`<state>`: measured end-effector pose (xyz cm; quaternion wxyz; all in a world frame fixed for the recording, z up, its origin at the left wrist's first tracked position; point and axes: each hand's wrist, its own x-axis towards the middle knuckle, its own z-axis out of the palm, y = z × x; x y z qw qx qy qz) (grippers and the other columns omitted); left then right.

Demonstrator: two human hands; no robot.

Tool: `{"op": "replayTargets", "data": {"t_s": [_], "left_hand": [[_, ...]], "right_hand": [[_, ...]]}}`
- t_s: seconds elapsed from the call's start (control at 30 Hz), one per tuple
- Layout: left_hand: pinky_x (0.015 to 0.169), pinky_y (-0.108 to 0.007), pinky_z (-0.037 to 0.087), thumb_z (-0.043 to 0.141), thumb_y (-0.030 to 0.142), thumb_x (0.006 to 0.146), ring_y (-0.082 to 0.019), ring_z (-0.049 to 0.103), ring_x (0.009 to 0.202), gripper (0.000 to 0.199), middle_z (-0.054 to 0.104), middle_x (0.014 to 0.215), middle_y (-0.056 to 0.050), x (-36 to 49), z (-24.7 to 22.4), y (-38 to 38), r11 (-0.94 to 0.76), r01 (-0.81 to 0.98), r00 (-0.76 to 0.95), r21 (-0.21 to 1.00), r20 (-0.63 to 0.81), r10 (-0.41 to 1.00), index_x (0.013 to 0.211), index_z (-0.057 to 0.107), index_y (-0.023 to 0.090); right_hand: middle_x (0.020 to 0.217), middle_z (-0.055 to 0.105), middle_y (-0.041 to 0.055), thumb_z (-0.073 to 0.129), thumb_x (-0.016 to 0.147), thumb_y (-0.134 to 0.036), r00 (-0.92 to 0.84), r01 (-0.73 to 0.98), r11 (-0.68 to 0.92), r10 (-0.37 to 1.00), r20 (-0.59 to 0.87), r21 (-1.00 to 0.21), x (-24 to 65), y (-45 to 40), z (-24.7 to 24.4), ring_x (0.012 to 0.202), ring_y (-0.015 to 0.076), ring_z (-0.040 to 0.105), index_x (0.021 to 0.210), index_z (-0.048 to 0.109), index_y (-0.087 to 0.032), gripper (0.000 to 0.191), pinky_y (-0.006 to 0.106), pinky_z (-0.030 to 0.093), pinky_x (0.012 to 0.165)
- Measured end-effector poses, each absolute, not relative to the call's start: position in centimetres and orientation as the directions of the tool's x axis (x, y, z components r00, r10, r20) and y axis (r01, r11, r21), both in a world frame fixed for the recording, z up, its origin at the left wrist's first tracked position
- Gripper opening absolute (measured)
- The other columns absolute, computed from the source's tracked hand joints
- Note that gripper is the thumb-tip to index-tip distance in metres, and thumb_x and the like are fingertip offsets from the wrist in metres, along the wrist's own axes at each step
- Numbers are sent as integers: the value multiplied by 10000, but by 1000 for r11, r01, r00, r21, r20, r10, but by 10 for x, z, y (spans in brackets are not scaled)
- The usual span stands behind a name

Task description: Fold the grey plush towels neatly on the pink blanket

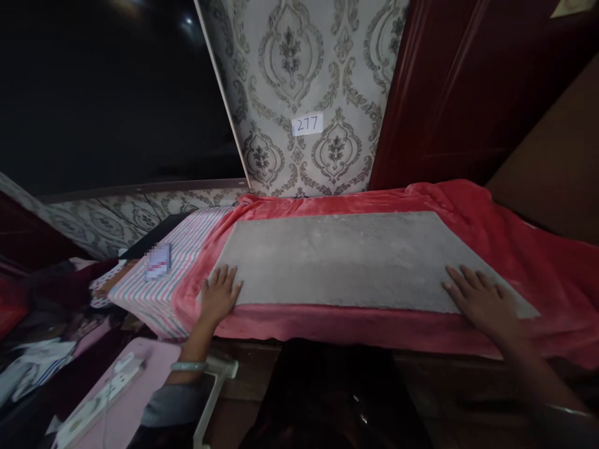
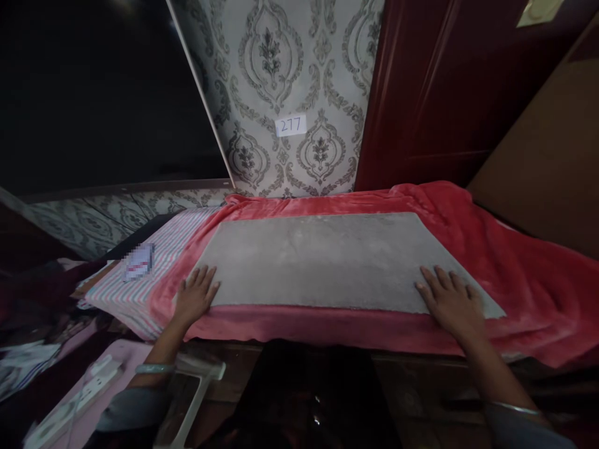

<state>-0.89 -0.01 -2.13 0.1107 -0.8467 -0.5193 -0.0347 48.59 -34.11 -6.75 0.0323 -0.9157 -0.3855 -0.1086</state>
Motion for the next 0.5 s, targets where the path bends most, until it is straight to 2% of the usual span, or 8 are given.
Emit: {"op": "replayTargets", "data": {"t_s": [0.23, 0.5], "left_hand": [[1113, -582, 354, 342, 373, 1000, -393, 381, 1424, 549, 431, 1551, -170, -25, -34, -12, -397, 907, 422, -141, 325, 846, 1474, 483, 133], [1090, -609, 369, 343, 367, 990, -403, 424, 1384, 541, 479, 1515, -176, -26, -45, -13, -381, 916, 396, -122, 424, 815, 1443, 526, 136]], "right_hand": [[1529, 466, 148, 179, 973, -389, 681, 691, -722, 638, 360, -29, 473, -358, -78, 1413, 324, 384, 1479, 491, -155, 640, 519, 348, 1091], [1481, 515, 173, 23, 961, -475, 721, 656, -732, 534, 442, -186, 461, -361, -90, 1408, 343, 401, 1404, 566, -86, 801, 562, 321, 1118]]}}
